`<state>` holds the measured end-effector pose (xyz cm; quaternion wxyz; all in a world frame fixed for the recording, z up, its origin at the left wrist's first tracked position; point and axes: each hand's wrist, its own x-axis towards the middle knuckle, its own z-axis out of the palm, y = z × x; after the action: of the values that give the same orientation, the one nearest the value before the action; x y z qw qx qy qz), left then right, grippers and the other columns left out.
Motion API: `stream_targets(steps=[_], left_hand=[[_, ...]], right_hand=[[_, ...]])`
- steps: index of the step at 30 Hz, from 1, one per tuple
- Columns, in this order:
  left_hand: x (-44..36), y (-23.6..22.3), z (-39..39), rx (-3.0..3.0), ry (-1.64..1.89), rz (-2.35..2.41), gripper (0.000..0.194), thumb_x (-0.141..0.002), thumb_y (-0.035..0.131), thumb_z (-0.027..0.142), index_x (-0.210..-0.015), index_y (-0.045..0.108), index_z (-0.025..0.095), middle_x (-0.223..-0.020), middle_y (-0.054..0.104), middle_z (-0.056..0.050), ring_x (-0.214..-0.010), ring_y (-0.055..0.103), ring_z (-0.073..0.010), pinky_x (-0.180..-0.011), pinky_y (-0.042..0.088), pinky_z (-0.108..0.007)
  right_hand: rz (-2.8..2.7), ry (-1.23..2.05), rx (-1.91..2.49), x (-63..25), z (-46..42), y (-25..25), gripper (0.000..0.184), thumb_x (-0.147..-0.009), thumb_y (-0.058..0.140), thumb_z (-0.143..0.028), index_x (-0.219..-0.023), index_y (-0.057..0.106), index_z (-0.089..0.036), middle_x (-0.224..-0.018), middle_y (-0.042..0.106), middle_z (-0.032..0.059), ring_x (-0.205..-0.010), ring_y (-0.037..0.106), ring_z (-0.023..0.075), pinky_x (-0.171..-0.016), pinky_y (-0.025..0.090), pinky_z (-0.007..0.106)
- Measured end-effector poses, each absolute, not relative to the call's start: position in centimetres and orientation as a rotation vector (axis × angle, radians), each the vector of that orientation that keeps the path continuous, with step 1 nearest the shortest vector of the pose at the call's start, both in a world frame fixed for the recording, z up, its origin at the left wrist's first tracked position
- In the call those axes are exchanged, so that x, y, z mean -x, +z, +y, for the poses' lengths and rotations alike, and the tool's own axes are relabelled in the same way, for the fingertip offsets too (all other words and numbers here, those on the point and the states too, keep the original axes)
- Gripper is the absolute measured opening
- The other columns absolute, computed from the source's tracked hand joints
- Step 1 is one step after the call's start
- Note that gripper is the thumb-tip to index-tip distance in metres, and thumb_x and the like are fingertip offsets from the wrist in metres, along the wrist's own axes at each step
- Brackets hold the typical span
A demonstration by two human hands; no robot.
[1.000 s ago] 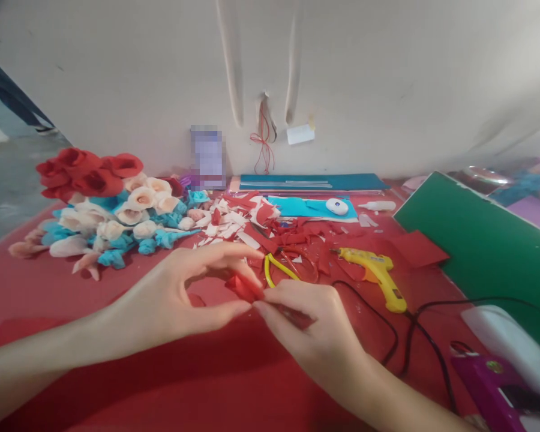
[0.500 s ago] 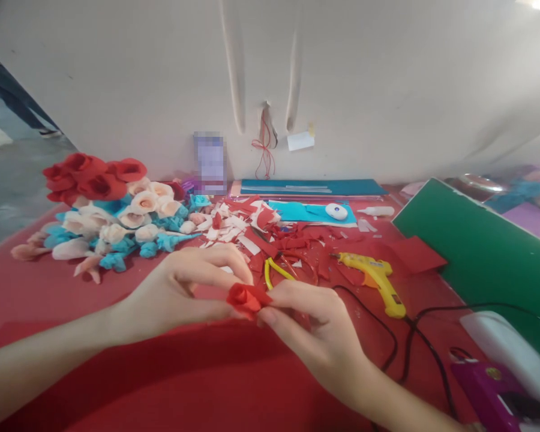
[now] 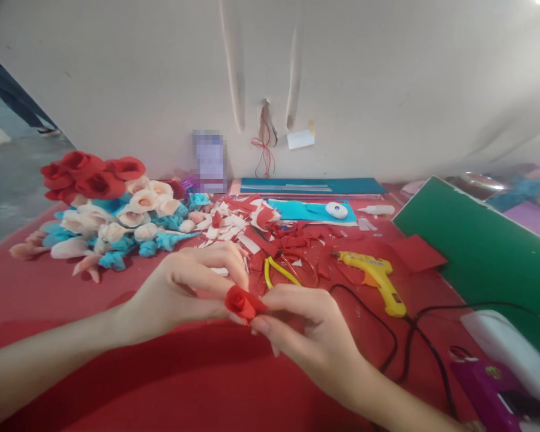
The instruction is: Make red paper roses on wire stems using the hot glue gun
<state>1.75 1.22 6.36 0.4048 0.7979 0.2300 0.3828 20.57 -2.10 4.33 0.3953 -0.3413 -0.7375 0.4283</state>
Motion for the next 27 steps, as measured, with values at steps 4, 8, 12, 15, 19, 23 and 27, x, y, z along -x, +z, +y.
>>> stream_targets(steps=[4, 8, 12, 15, 19, 23, 27], left_hand=[[-1.9, 6.3, 1.2, -2.024, 0.969, 0.571, 0.005, -0.067, 0.068, 0.011, -0.071, 0.071, 0.011, -0.071, 0.062, -0.005, -0.071, 0.052, -0.0118, -0.067, 0.045, -0.023], [-1.9, 6.1, 1.2, -2.024, 0.981, 0.553, 0.005, -0.066, 0.069, 0.011, -0.071, 0.071, 0.010, -0.070, 0.063, -0.005, -0.070, 0.052, -0.0117, -0.068, 0.045, -0.024], [-1.9, 5.7, 1.4, -1.999, 0.994, 0.550, 0.005, -0.066, 0.069, 0.011, -0.070, 0.070, 0.011, -0.069, 0.062, -0.005, -0.070, 0.052, -0.0116, -0.069, 0.045, -0.025], [-1.8, 5.5, 1.8, -1.978, 0.968, 0.511, 0.008, -0.063, 0.071, 0.010, -0.071, 0.069, 0.010, -0.071, 0.062, -0.005, -0.072, 0.054, -0.0115, -0.067, 0.046, -0.023], [-1.6, 5.4, 2.2, -2.056, 0.889, 0.394, 0.018, -0.063, 0.071, 0.010, -0.080, 0.066, 0.008, -0.076, 0.066, -0.006, -0.073, 0.056, -0.0122, -0.073, 0.047, -0.025], [-1.4, 5.7, 2.0, -2.163, 0.833, 0.399, 0.027, -0.070, 0.066, 0.010, -0.097, 0.061, 0.008, -0.086, 0.067, -0.007, -0.080, 0.058, -0.0118, -0.077, 0.047, -0.023], [-1.4, 6.0, 1.8, -2.265, 0.821, 0.348, 0.026, -0.073, 0.063, 0.010, -0.098, 0.058, 0.010, -0.090, 0.066, -0.006, -0.084, 0.058, -0.0118, -0.079, 0.047, -0.023]], right_hand=[[-1.841, 1.150, 0.857, -20.5, -2.0, 4.4, 0.011, -0.081, 0.053, -0.017, -0.077, 0.063, -0.020, -0.064, 0.058, -0.0018, -0.045, 0.051, 0.0052, -0.043, 0.043, 0.015], [-1.814, 1.215, 0.856, -20.4, -2.1, 4.5, 0.012, -0.081, 0.053, -0.019, -0.077, 0.064, -0.021, -0.064, 0.058, -0.0019, -0.044, 0.050, 0.0046, -0.043, 0.042, 0.015], [-1.800, 1.270, 0.892, -20.6, -2.1, 4.6, 0.015, -0.081, 0.054, -0.021, -0.070, 0.064, -0.018, -0.060, 0.057, -0.0011, -0.044, 0.049, 0.0049, -0.043, 0.040, 0.015], [-1.818, 1.328, 0.944, -20.8, -1.9, 4.8, 0.018, -0.081, 0.055, -0.023, -0.066, 0.064, -0.016, -0.058, 0.055, -0.0007, -0.044, 0.048, 0.0046, -0.044, 0.038, 0.015], [-1.869, 1.404, 1.038, -21.1, -1.7, 5.4, 0.017, -0.077, 0.060, -0.024, -0.063, 0.063, -0.015, -0.056, 0.055, -0.0018, -0.043, 0.045, 0.0036, -0.043, 0.036, 0.015], [-1.945, 1.334, 1.103, -21.2, -1.7, 5.9, 0.019, -0.075, 0.061, -0.025, -0.059, 0.062, -0.015, -0.056, 0.057, -0.0015, -0.044, 0.047, 0.0040, -0.044, 0.036, 0.015], [-2.055, 1.286, 1.109, -21.5, -2.0, 6.1, 0.019, -0.078, 0.059, -0.026, -0.062, 0.062, -0.016, -0.056, 0.057, -0.0022, -0.048, 0.048, 0.0050, -0.044, 0.034, 0.016]])
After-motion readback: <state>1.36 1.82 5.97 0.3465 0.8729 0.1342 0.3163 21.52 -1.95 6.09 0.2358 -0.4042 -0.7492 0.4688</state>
